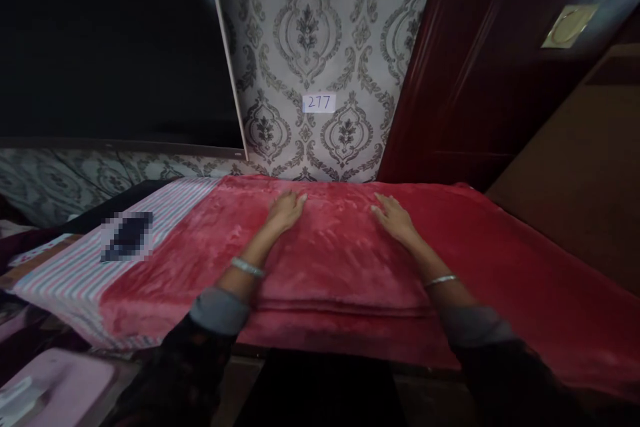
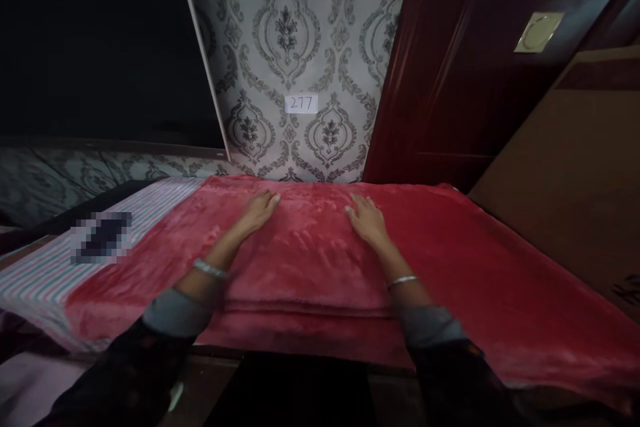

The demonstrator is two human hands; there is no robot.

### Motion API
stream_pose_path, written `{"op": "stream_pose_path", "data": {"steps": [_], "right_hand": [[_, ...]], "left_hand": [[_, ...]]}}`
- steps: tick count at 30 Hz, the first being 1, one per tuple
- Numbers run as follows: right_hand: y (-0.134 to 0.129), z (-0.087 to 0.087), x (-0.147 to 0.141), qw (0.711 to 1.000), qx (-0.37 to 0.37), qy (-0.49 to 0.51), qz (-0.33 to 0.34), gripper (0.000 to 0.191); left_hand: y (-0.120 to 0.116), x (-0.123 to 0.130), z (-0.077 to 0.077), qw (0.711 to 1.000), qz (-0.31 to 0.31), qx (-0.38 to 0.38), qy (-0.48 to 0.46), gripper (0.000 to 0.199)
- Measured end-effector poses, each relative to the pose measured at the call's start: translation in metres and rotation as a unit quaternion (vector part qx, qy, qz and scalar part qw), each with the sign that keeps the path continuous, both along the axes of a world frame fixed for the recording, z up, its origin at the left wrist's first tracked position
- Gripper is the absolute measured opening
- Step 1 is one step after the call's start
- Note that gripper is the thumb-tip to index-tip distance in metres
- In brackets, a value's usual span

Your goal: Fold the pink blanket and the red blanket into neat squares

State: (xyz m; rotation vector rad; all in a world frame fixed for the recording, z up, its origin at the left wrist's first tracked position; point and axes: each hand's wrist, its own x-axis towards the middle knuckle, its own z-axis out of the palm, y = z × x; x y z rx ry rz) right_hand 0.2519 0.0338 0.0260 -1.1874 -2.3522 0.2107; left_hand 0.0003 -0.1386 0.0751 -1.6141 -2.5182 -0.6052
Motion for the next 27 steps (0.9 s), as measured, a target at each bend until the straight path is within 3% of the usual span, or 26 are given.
{"op": "stream_pose_path", "data": {"steps": [2, 4, 7, 10, 16, 21, 27], "right_hand": [[0.016, -0.006, -0.011, 0.999, -0.022, -0.038, -0.024, 0.056], [0.023, -0.021, -0.017, 0.996, -0.036, -0.072, -0.021, 0.054], [0.028, -0.049, -0.016, 0.996, -0.034, -0.086, -0.002, 0.053], [0.032, -0.069, -0.011, 0.998, -0.022, -0.062, 0.01, 0.054], [0.038, -0.076, -0.008, 0.999, -0.018, -0.038, 0.023, 0.055], [0.039, -0.08, -0.009, 0.999, -0.004, -0.039, 0.019, 0.056], [0.035, -0.072, -0.011, 0.998, -0.022, -0.058, 0.01, 0.055]], "left_hand": [[0.023, 0.0, -0.006, 0.998, 0.044, -0.043, 0.004, 0.049], [0.033, -0.001, -0.022, 0.996, 0.066, -0.057, 0.006, 0.047], [0.032, -0.006, -0.05, 0.993, 0.081, -0.071, 0.04, 0.048], [0.029, -0.013, -0.064, 0.991, 0.08, -0.084, 0.063, 0.051], [0.033, -0.023, -0.062, 0.993, 0.073, -0.097, 0.009, 0.051], [0.035, -0.02, -0.068, 0.991, 0.092, -0.092, 0.034, 0.054], [0.032, -0.019, -0.065, 0.992, 0.085, -0.089, 0.032, 0.055]]}}
